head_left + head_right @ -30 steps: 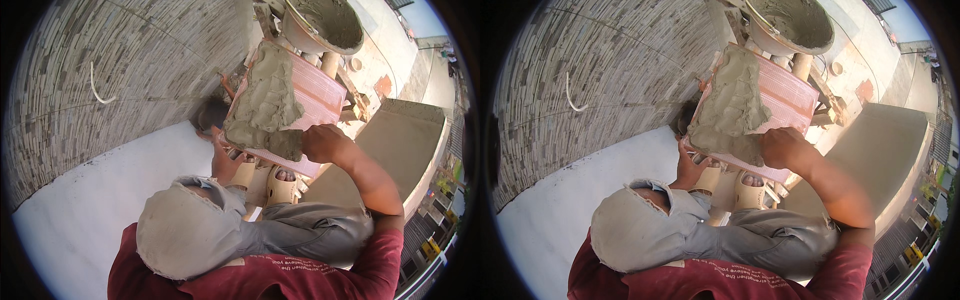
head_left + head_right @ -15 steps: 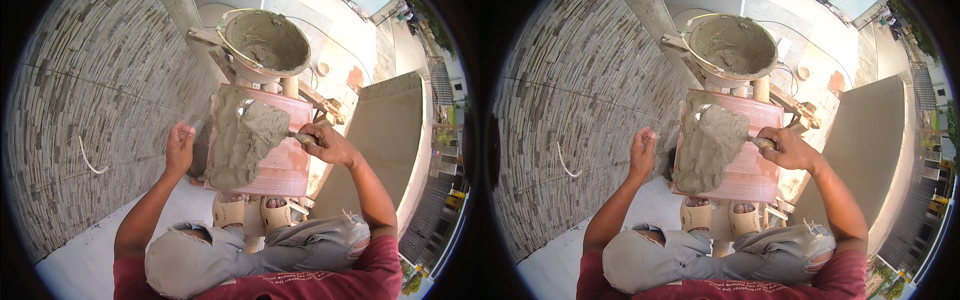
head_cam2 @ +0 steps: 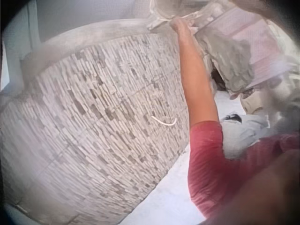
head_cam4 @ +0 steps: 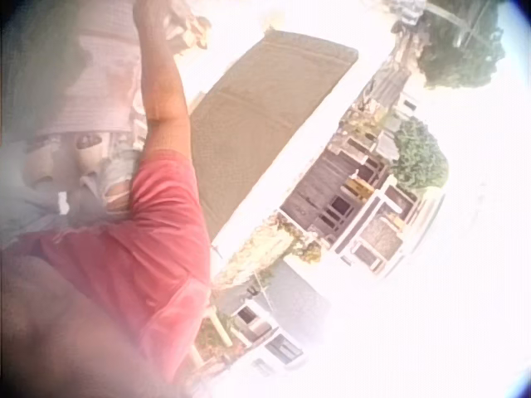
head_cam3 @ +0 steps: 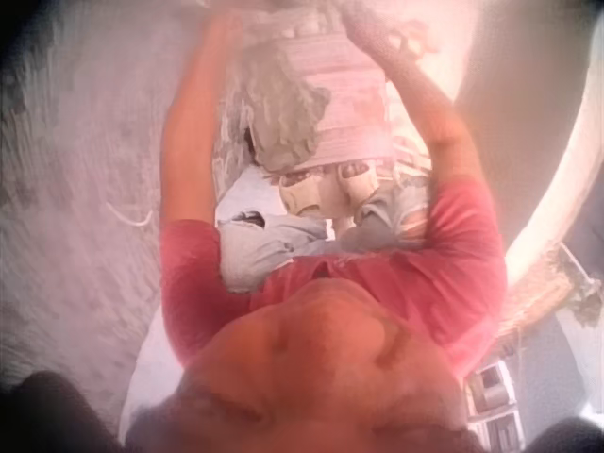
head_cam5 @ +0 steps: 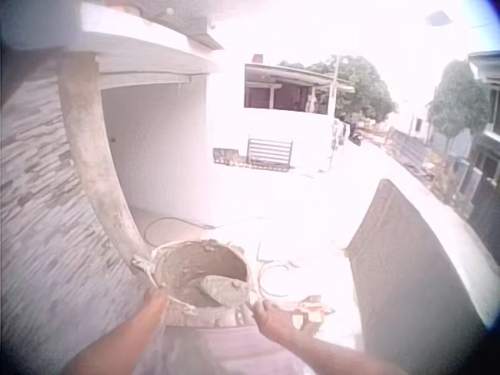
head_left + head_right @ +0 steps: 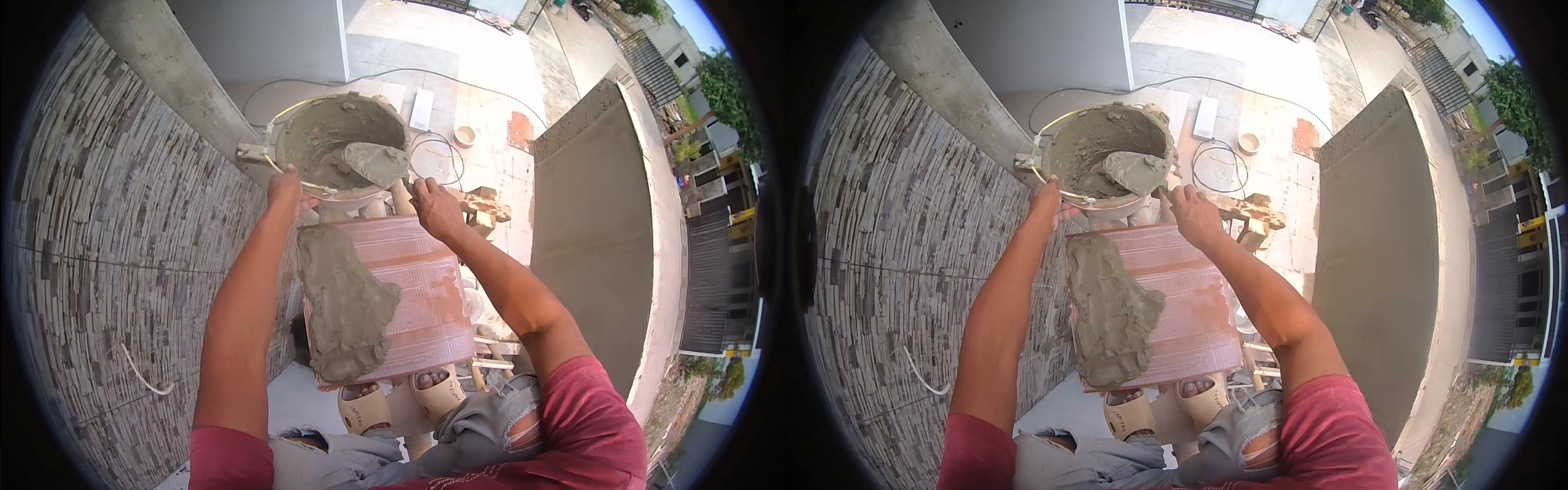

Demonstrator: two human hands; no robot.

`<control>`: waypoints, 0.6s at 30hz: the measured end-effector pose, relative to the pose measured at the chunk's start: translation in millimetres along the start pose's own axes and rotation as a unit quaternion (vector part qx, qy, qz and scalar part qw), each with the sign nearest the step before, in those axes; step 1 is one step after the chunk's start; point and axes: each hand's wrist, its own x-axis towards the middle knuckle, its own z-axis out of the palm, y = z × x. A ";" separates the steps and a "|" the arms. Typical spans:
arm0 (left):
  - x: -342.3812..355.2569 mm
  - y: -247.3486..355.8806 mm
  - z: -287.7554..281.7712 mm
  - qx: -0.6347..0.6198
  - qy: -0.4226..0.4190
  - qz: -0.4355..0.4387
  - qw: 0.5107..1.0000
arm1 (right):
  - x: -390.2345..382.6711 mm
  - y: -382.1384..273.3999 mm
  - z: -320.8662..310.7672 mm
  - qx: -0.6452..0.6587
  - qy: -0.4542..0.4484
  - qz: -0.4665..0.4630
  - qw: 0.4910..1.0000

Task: The person scoops mortar from a bucket and spreads it evenly on the back of a stone tile using a trowel. They then lift the tile and press it onto a wall, tapping it with a hammer to secure it in place.

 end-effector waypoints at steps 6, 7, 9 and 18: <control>17.4 -17.3 -10.5 -0.060 -0.021 -0.048 0.997 | -21.8 6.1 3.6 0.017 -0.073 0.057 0.996; 24.6 -21.5 -11.9 -0.065 -0.022 -0.047 0.997 | -27.1 14.8 4.2 0.016 -0.074 0.056 0.996; 35.1 -24.8 -15.7 -0.059 -0.036 -0.056 0.996 | -45.3 30.0 1.3 0.016 -0.081 0.054 0.995; 34.5 -28.2 -26.0 -0.059 -0.054 -0.013 0.997 | -94.7 43.5 -68.0 0.055 -0.084 0.146 0.984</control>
